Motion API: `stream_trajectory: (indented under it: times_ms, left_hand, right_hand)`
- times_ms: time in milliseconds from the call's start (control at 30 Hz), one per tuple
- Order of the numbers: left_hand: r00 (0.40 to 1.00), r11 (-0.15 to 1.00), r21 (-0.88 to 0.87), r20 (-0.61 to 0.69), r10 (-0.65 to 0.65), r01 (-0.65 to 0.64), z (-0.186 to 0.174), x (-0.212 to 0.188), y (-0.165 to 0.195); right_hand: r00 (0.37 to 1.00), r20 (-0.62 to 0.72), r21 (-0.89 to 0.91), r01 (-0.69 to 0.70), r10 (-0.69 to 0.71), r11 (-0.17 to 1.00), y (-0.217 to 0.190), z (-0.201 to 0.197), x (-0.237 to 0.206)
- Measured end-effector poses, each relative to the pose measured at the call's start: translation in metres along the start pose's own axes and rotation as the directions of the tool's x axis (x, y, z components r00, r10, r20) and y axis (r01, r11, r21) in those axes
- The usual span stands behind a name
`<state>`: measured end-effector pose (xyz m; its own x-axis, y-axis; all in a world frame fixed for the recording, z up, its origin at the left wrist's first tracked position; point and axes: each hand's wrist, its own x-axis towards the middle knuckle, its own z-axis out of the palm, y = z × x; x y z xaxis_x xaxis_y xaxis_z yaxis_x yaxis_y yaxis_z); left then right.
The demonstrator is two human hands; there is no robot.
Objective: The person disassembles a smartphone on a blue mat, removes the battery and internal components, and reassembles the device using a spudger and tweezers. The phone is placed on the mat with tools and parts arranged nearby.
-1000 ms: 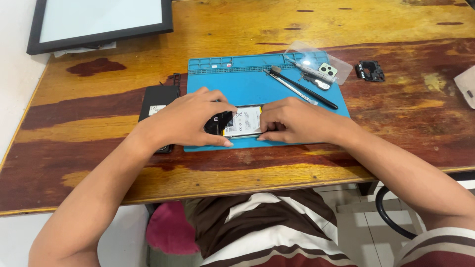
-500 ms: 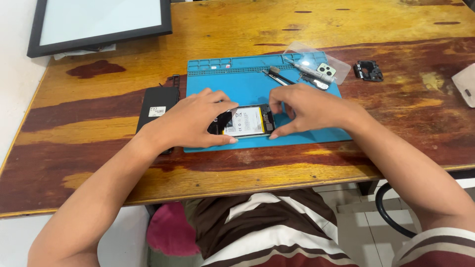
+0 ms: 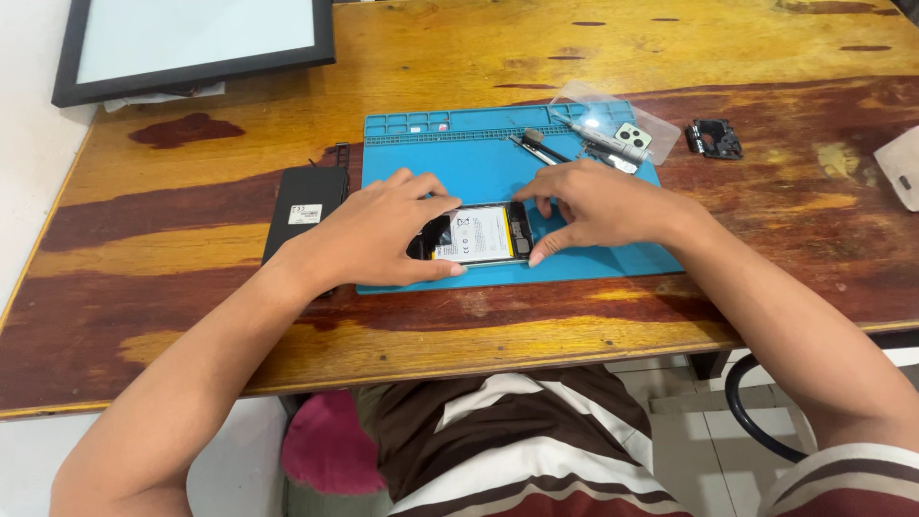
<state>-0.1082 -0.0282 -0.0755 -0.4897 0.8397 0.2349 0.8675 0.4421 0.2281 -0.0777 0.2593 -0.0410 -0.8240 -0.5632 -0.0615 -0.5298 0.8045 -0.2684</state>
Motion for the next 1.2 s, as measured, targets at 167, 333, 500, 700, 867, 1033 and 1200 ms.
stream_trajectory:
  times_ms: [167, 333, 500, 700, 867, 1033, 1200]
  left_hand:
    - [1.0, 1.0, 0.007, 0.007, -0.008, 0.008, 0.004, 0.001, 0.0]
    - [0.999, 1.0, 0.016, -0.031, 0.025, -0.025, 0.006, 0.0, -0.002]
    - [0.998, 0.999, 0.022, -0.053, 0.025, -0.024, 0.009, 0.001, -0.002]
    - [0.999, 1.0, 0.028, -0.033, 0.012, -0.011, 0.011, 0.002, -0.001]
    - [0.997, 1.0, 0.025, -0.071, 0.019, -0.017, 0.01, 0.002, 0.002]
    - [0.996, 1.0, 0.015, -0.084, -0.008, 0.01, 0.009, 0.002, 0.005]
    - [0.998, 0.999, 0.033, -0.053, -0.022, 0.023, 0.009, 0.004, 0.006]
  right_hand:
    - [1.0, 0.015, -0.022, -0.012, 0.012, 1.0, -0.003, 0.001, -0.001]
    - [0.998, -0.031, -0.03, 0.056, -0.057, 0.998, -0.005, -0.001, 0.0]
    - [0.992, -0.065, -0.026, 0.11, -0.111, 0.994, -0.007, -0.002, 0.002]
    - [0.984, -0.108, 0.004, 0.144, -0.143, 0.99, -0.008, -0.003, 0.003]
    - [0.995, -0.069, 0.005, 0.074, -0.074, 0.997, -0.01, -0.004, 0.001]
    - [0.996, -0.056, 0.03, 0.077, -0.076, 0.997, -0.01, -0.01, 0.0]
    - [0.993, -0.108, 0.038, 0.05, -0.046, 0.998, -0.005, -0.026, -0.007]
